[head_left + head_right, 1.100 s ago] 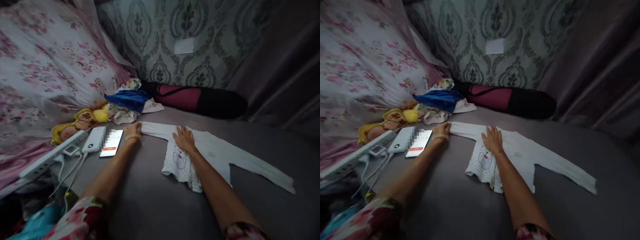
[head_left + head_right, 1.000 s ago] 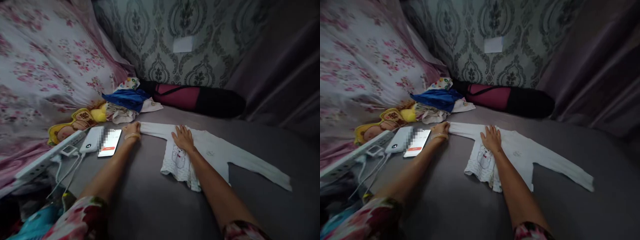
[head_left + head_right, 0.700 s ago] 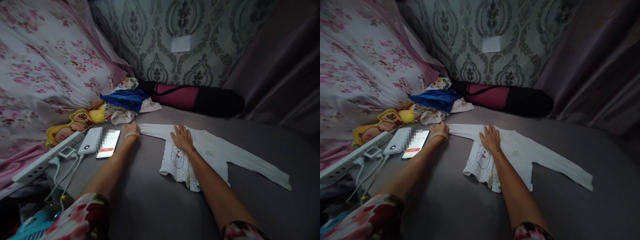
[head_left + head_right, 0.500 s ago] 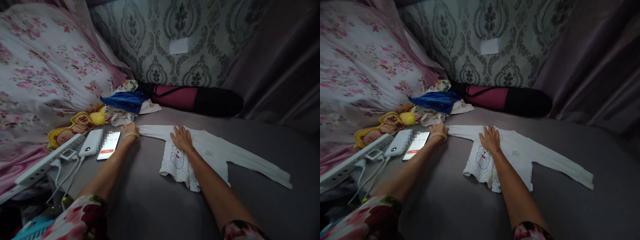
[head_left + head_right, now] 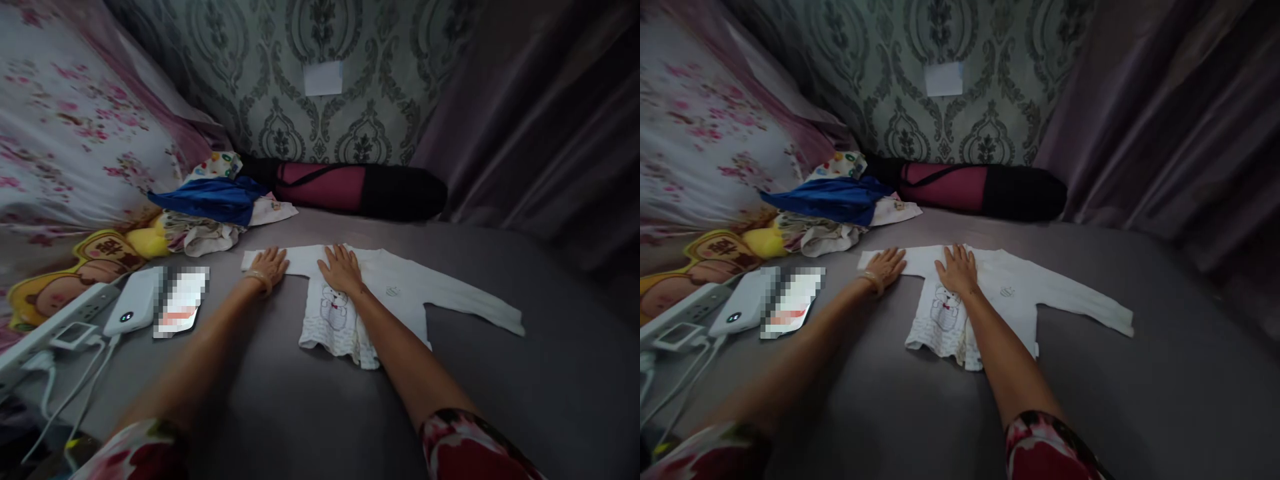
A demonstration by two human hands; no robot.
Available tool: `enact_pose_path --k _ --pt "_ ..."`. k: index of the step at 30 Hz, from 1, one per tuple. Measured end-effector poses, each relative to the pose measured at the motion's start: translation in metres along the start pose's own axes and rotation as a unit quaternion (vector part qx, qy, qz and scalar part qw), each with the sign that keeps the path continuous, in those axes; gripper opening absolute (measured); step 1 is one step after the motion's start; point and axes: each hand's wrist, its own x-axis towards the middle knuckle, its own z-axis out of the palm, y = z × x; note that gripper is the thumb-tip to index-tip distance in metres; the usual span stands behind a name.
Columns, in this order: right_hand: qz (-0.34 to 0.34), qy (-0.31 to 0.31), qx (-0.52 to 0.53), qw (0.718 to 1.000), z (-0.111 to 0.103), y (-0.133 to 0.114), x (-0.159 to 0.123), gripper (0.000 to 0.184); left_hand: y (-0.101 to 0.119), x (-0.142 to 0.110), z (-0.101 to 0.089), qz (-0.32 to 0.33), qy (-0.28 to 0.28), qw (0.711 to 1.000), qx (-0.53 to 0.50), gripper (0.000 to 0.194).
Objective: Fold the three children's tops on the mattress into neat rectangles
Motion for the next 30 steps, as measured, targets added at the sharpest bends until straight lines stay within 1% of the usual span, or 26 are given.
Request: enact_pose_path --k 2,4,6,8,10,12,13,14,15,16,17,18,20,22,23,25,26,28,30 --pt "0.0 0.002 0.004 1.0 0.0 0.0 -0.001 0.063 -0.011 0.001 0.0 -0.031 0.003 0.999 0.012 0.057" --pt "-0.002 0.006 0.012 1.0 0.001 -0.001 -0.003 0.062 -0.019 0.002 0.001 -0.049 0.0 0.999 0.011 0.058" --pt "-0.002 0.004 0.023 1.0 0.0 -0.001 -0.003 0.062 -0.021 0.002 0.003 -0.045 -0.004 0.999 0.006 0.058" --pt "-0.001 -0.015 0.039 0.999 -0.004 -0.001 0.0 0.063 -0.019 0.001 0.004 -0.041 0.01 0.999 0.008 0.059" --pt "0.001 -0.053 0.075 0.996 -0.013 0.001 0.004 0.065 -0.013 -0.003 0.003 -0.05 0.056 0.997 0.015 0.061" --pt "0.004 -0.071 0.134 0.988 -0.028 0.007 0.005 0.065 -0.007 -0.012 -0.001 -0.06 0.135 0.989 0.014 0.063" --pt "0.007 -0.059 0.166 0.984 -0.036 0.011 0.002 0.063 -0.004 -0.018 -0.004 -0.063 0.174 0.983 0.003 0.062" --pt "0.01 -0.038 0.197 0.98 -0.045 0.018 -0.003 0.061 -0.001 -0.025 -0.007 -0.065 0.201 0.977 -0.018 0.06" --pt "0.014 -0.01 0.221 0.975 -0.053 0.026 -0.011 0.057 0.001 -0.033 -0.009 -0.066 0.21 0.974 -0.053 0.055" --pt "0.018 0.017 0.24 0.971 -0.06 0.036 -0.022 0.054 0.003 -0.042 -0.01 -0.068 0.196 0.973 -0.103 0.05" --pt "0.025 0.038 0.253 0.966 -0.065 0.047 -0.035 0.05 0.004 -0.052 -0.011 -0.067 0.163 0.971 -0.164 0.045" --pt "0.036 0.052 0.263 0.963 -0.07 0.06 -0.051 0.045 0.004 -0.061 -0.01 -0.063 0.118 0.964 -0.231 0.04" --pt "0.072 0.064 0.271 0.958 -0.074 0.087 -0.087 0.036 0.004 -0.082 -0.006 -0.048 0.023 0.934 -0.354 0.034" --pt "0.117 0.063 0.265 0.955 -0.074 0.111 -0.125 0.029 0.006 -0.102 -0.001 -0.032 -0.041 0.904 -0.425 0.038" --pt "0.135 0.061 0.259 0.954 -0.074 0.121 -0.144 0.027 0.008 -0.112 0.002 -0.022 -0.059 0.898 -0.437 0.043" --pt "0.157 0.052 0.246 0.955 -0.073 0.131 -0.179 0.024 0.015 -0.13 0.007 -0.005 -0.072 0.899 -0.431 0.054" --pt "0.161 0.04 0.241 0.956 -0.073 0.132 -0.194 0.023 0.019 -0.137 0.009 0.002 -0.07 0.904 -0.423 0.059" --pt "0.157 0.0 0.235 0.959 -0.075 0.125 -0.221 0.023 0.029 -0.147 0.012 0.013 -0.063 0.91 -0.41 0.066" --pt "0.142 -0.043 0.226 0.963 -0.079 0.113 -0.241 0.035 0.04 -0.152 0.015 0.025 -0.057 0.913 -0.403 0.067"
